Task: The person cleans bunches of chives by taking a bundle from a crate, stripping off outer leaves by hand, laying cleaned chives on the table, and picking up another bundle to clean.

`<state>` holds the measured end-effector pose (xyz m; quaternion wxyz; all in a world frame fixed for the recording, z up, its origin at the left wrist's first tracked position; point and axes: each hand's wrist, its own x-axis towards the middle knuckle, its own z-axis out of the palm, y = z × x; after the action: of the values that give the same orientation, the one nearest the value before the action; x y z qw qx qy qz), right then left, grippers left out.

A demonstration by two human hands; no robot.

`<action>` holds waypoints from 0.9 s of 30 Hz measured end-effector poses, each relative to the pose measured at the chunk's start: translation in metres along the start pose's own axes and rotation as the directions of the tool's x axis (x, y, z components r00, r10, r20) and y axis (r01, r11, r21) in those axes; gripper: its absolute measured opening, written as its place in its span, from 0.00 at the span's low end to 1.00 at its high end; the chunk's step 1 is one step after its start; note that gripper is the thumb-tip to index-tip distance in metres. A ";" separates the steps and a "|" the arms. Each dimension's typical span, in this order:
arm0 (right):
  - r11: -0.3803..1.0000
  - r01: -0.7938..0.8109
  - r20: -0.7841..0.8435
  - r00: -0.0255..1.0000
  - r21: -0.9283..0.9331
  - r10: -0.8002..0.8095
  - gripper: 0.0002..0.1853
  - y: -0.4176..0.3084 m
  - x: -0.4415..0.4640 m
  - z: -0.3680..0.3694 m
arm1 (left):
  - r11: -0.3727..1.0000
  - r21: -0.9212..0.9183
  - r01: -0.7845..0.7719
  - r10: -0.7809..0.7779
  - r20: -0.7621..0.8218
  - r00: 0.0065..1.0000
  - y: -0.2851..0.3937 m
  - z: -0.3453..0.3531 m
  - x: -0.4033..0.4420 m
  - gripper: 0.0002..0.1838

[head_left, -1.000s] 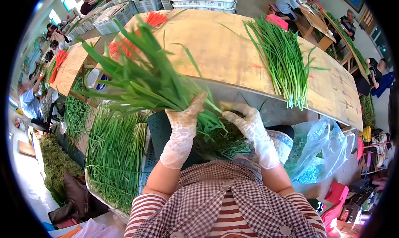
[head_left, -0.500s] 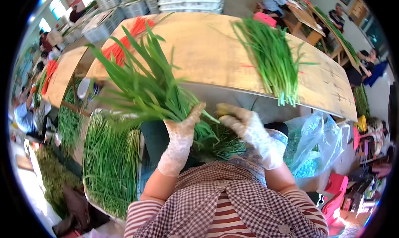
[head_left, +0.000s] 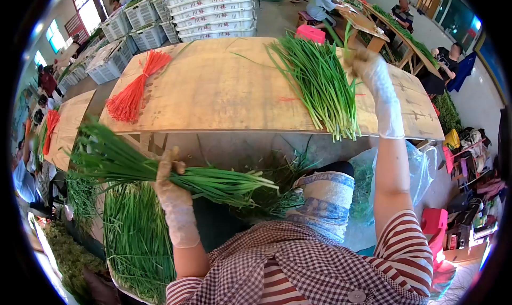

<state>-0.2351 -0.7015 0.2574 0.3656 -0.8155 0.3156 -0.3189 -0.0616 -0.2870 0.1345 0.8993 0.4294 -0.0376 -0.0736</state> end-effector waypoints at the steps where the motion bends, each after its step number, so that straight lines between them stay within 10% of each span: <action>1: 0.981 -0.016 0.090 0.995 -0.193 0.034 0.13 0.025 -0.004 -0.001 | 0.999 -0.032 0.010 -0.010 -0.009 1.000 0.001 -0.010 0.007 0.09; 5: 0.696 0.253 -0.045 0.924 -0.673 -0.380 0.17 0.001 -0.085 0.026 | 0.997 -0.065 -0.039 0.042 0.035 0.999 0.030 -0.012 0.024 0.10; 8: 0.971 -0.078 0.258 0.966 0.227 0.018 0.27 0.003 -0.149 0.079 | 0.797 -0.583 0.156 0.093 0.375 0.922 0.070 -0.010 0.027 0.10; 11: 0.772 -0.424 0.654 0.756 0.474 0.014 0.25 0.018 -0.180 0.138 | 0.940 -0.310 0.143 -0.076 0.220 0.973 0.051 -0.027 0.032 0.10; 13: 0.517 -0.513 0.642 0.761 0.685 -0.096 0.15 -0.008 -0.198 0.153 | 0.970 -0.172 0.170 -0.194 -0.131 0.972 0.042 -0.003 0.019 0.11; 14: 0.380 -0.493 0.582 0.797 0.782 -0.163 0.11 -0.006 -0.208 0.164 | 0.954 -0.256 0.158 -0.165 -0.006 0.986 0.040 -0.008 0.018 0.11; 16: 0.711 -0.151 0.463 0.845 0.687 -0.268 0.11 0.004 -0.208 0.180 | 0.888 -0.427 0.172 -0.079 0.226 0.971 0.032 -0.027 0.011 0.14; 17: 0.791 -0.005 0.407 0.859 0.611 -0.310 0.11 0.012 -0.208 0.188 | 0.926 -0.375 0.045 -0.076 -0.068 0.995 0.033 -0.014 0.007 0.18; 18: 0.798 -0.366 0.690 0.718 0.480 -0.086 0.10 0.008 -0.201 0.177 | 0.878 -0.477 0.053 -0.054 0.011 0.998 0.028 -0.028 0.014 0.18; 20: 0.790 -0.310 0.648 0.749 0.528 -0.139 0.06 0.018 -0.208 0.173 | 0.749 -0.656 0.091 0.015 0.154 0.988 0.015 -0.069 0.034 0.19; 21: 0.636 -0.547 0.726 0.687 0.545 -0.032 0.06 0.032 -0.208 0.173 | 0.759 -0.651 -0.020 0.018 -0.009 1.000 0.020 -0.054 0.027 0.20; 24: 0.635 -0.337 0.280 0.940 0.695 0.193 0.08 0.075 -0.198 0.179 | 0.674 -0.734 0.081 -0.011 0.100 0.995 0.022 -0.055 0.024 0.19; 27: 0.844 -0.071 0.231 0.971 0.532 -0.064 0.11 0.045 -0.198 0.151 | 0.734 -0.677 0.045 0.026 0.095 0.995 0.016 -0.058 0.026 0.20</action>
<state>-0.2531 -0.5183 0.0842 0.6150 -0.7124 0.1689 -0.2929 -0.0269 -0.2371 0.1101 0.9906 0.0682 -0.0501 -0.1078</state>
